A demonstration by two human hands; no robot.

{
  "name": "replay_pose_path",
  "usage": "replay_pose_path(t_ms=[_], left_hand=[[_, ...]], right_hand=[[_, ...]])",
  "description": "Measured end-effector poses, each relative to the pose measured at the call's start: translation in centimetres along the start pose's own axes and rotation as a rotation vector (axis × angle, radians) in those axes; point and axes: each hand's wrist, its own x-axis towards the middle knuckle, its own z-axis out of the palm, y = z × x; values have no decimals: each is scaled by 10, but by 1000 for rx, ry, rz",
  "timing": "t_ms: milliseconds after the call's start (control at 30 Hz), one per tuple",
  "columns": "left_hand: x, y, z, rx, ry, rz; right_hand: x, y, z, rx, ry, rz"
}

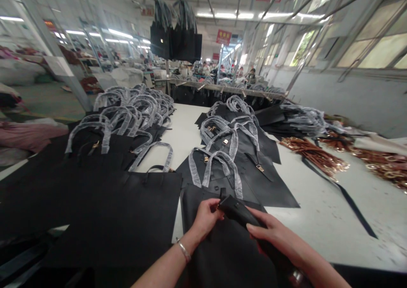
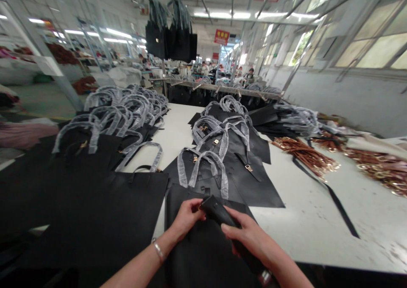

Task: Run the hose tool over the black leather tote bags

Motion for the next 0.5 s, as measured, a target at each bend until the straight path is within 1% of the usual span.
replay_pose_path(t_ms=[67,167,233,300,400,433,500], left_hand=[[-2,-2,3,-32,-17,-13],[-5,-2,7,-112,-5,-47],[-7,0,9,-176,17,-73],[-9,3,10,-221,21,-82],[-13,5,14,-220,1,-78],[-14,5,15,-215,-6,-84],[-17,6,18,-233,-16,-112]], right_hand=[[0,-3,1,2,10,12],[0,-8,1,-7,116,-25],[-1,-9,-1,-10,154,-38],[-4,-6,-5,-11,102,-19],[-7,0,-6,0,4,19],[-6,1,-5,6,6,16],[-3,0,-3,12,64,-20]])
